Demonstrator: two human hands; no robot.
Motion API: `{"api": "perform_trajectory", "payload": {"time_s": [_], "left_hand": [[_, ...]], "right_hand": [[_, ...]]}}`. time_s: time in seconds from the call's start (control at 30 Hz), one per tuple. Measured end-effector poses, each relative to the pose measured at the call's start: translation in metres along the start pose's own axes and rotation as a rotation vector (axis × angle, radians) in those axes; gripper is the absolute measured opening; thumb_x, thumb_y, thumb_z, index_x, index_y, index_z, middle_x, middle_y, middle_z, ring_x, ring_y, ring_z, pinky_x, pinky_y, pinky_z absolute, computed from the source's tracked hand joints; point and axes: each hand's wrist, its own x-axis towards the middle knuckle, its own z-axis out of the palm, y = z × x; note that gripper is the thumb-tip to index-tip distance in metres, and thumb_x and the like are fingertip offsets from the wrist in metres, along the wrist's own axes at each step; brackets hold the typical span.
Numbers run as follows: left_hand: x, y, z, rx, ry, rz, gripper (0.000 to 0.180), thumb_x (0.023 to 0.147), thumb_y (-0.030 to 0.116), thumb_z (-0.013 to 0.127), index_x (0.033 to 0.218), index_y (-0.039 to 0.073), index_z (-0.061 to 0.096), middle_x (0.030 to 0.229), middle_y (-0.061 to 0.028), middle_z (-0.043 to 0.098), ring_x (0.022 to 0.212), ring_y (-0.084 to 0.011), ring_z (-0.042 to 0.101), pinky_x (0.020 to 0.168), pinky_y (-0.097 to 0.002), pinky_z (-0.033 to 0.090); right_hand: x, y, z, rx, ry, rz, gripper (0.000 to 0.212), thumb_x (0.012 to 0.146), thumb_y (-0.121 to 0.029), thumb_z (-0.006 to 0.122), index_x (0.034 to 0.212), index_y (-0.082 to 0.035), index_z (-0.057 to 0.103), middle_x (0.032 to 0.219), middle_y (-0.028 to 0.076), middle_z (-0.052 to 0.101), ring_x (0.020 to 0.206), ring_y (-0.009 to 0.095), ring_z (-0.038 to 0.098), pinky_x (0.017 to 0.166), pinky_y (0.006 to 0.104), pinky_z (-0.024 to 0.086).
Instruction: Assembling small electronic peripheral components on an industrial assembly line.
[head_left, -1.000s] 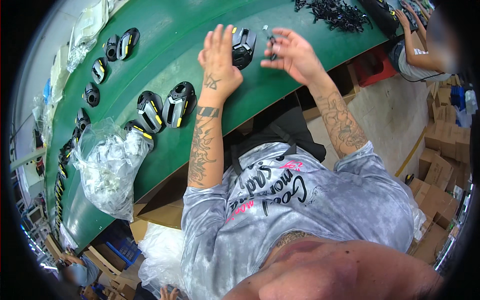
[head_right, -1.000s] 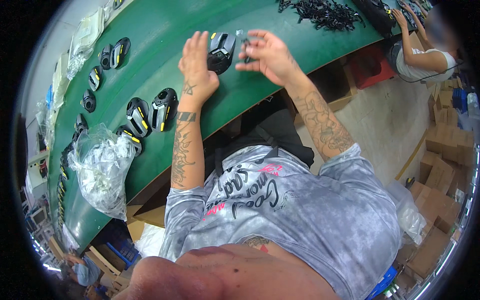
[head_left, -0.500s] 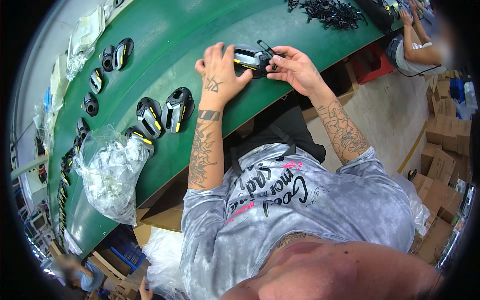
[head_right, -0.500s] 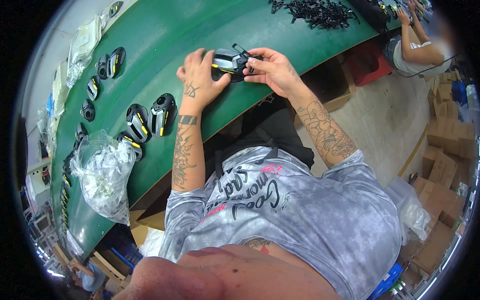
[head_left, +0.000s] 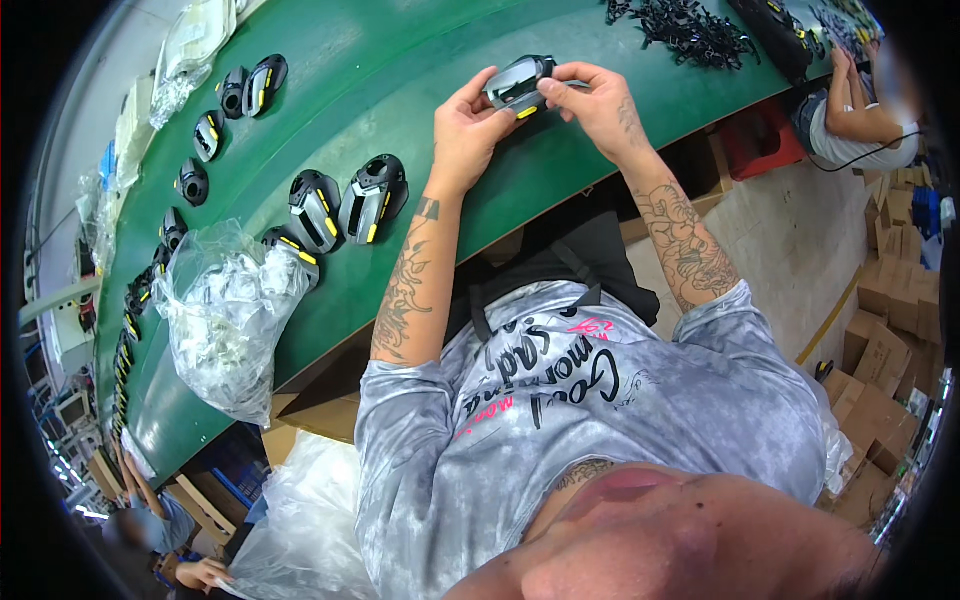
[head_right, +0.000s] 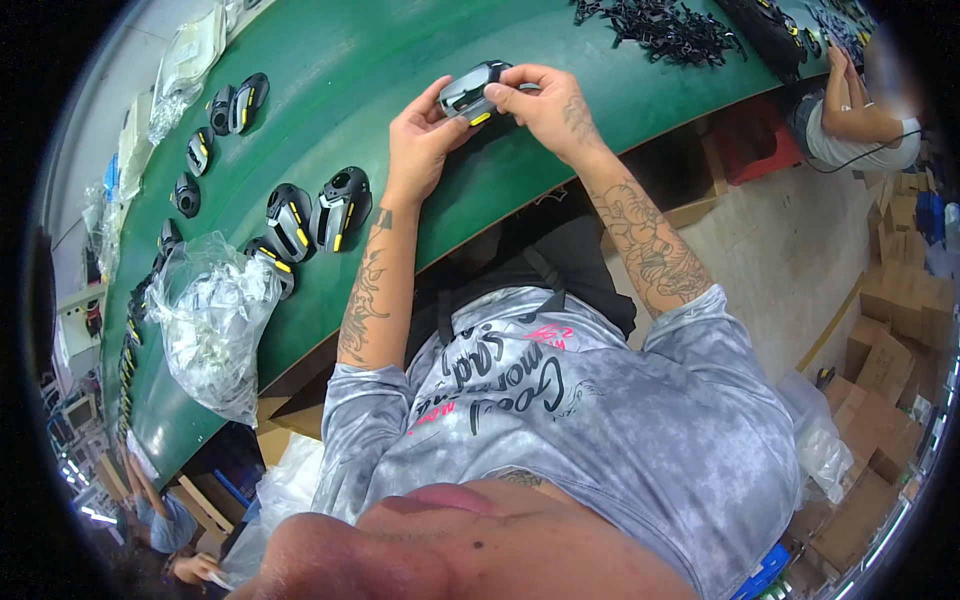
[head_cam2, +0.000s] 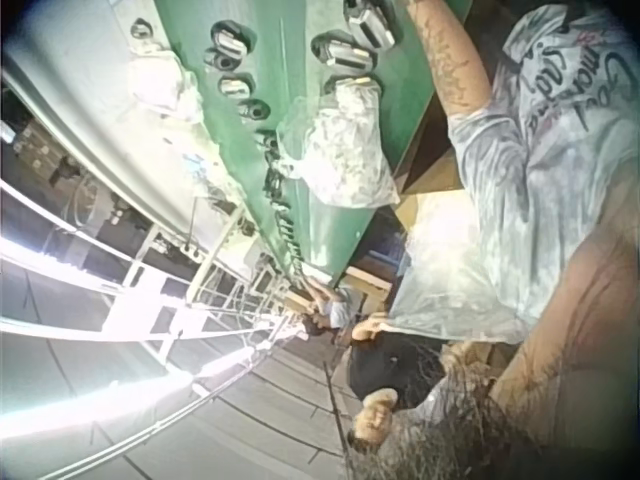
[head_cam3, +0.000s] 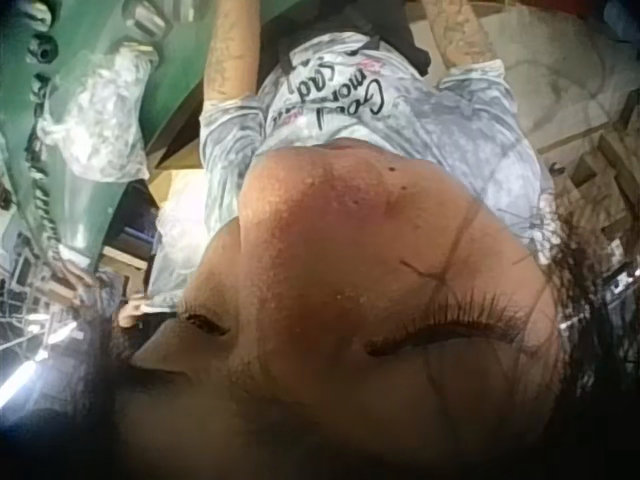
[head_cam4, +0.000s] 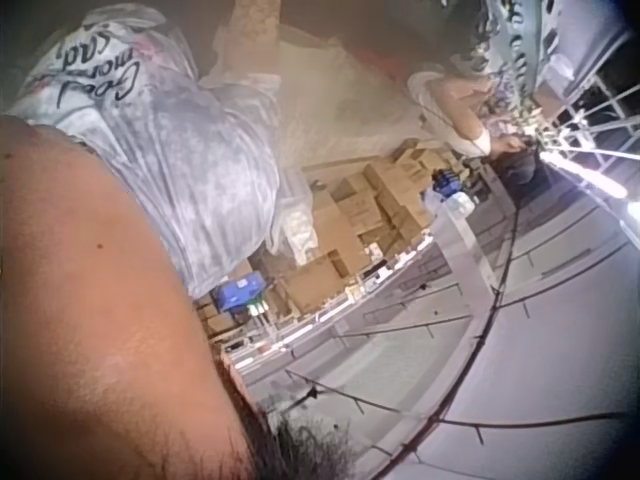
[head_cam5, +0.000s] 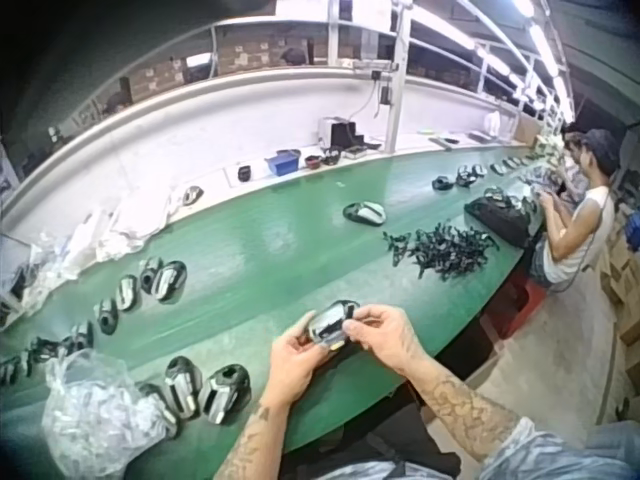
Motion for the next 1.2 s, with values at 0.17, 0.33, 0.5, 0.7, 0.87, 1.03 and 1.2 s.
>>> {"api": "perform_trajectory", "payload": {"time_s": [0.17,0.33,0.5,0.7,0.87,1.03,1.2], "left_hand": [[0.004,-0.002,0.002,0.022,-0.018,-0.024,0.066,0.091,-0.012,0.061,0.153,-0.01,0.04,0.131,-0.019,0.062,0.112,-0.0255,0.069,0.097,-0.0385,0.063],[0.004,0.0,0.003,-0.023,-0.01,-0.03,0.063,0.093,-0.01,0.062,0.152,-0.011,0.04,0.132,-0.0188,0.062,0.113,-0.0252,0.069,0.096,-0.0412,0.064],[0.0,-0.002,-0.006,-0.01,0.014,-0.018,0.059,0.097,-0.001,0.068,0.15,-0.01,0.045,0.127,-0.0146,0.066,0.109,-0.0213,0.069,0.094,-0.0395,0.064],[0.0,0.002,0.004,0.07,0.025,-0.018,0.05,0.097,0.001,0.068,0.145,-0.007,0.054,0.119,-0.0112,0.068,0.101,-0.0176,0.07,0.086,-0.0346,0.066],[0.001,0.004,0.0,0.117,0.071,-0.028,0.047,0.098,-0.001,0.066,0.143,-0.006,0.056,0.113,-0.01,0.069,0.099,-0.0163,0.071,0.082,-0.0329,0.067],[-0.002,0.005,0.009,-0.061,0.12,-0.082,0.043,0.097,-0.006,0.059,0.141,-0.008,0.057,0.122,-0.0161,0.068,0.099,-0.0232,0.072,0.081,-0.037,0.068],[0.006,0.006,0.003,-0.042,0.048,-0.083,0.046,0.095,-0.007,0.061,0.14,-0.008,0.054,0.125,-0.0175,0.065,0.104,-0.0244,0.071,0.085,-0.0391,0.067]], "right_hand": [[0.007,-0.001,0.003,-0.315,0.126,-0.132,0.033,0.09,-0.025,0.082,0.104,0.004,0.076,0.088,0.007,0.075,0.079,0.012,0.068,0.076,0.0273,0.054],[0.007,-0.004,0.005,-0.409,0.126,-0.137,0.033,0.088,-0.027,0.083,0.1,0.003,0.076,0.088,0.007,0.074,0.079,0.012,0.067,0.077,0.0274,0.054],[0.011,-0.012,0.005,-0.808,0.12,-0.353,0.052,0.082,-0.044,0.086,0.104,0.001,0.073,0.119,0.016,0.068,0.097,0.022,0.067,0.088,0.0364,0.056],[0.028,0.015,0.006,-0.518,0.062,-0.321,0.076,0.077,-0.049,0.089,0.133,-0.006,0.061,0.118,0.02,0.065,0.108,0.027,0.066,0.098,0.0398,0.055],[0.025,0.012,0.015,-0.624,0.071,-0.366,0.075,0.08,-0.047,0.088,0.133,-0.003,0.06,0.122,0.018,0.065,0.11,0.026,0.066,0.097,0.0385,0.055],[0.028,0.017,-0.026,0.031,-0.312,-0.18,0.057,0.091,-0.017,0.083,0.138,-0.001,0.053,0.124,0.008,0.065,0.111,0.014,0.064,0.097,0.03,0.055],[0.02,0.034,-0.019,-0.004,-0.217,-0.27,0.06,0.091,-0.012,0.081,0.142,-0.001,0.05,0.118,0.007,0.066,0.107,0.013,0.065,0.097,0.0277,0.054]]}}
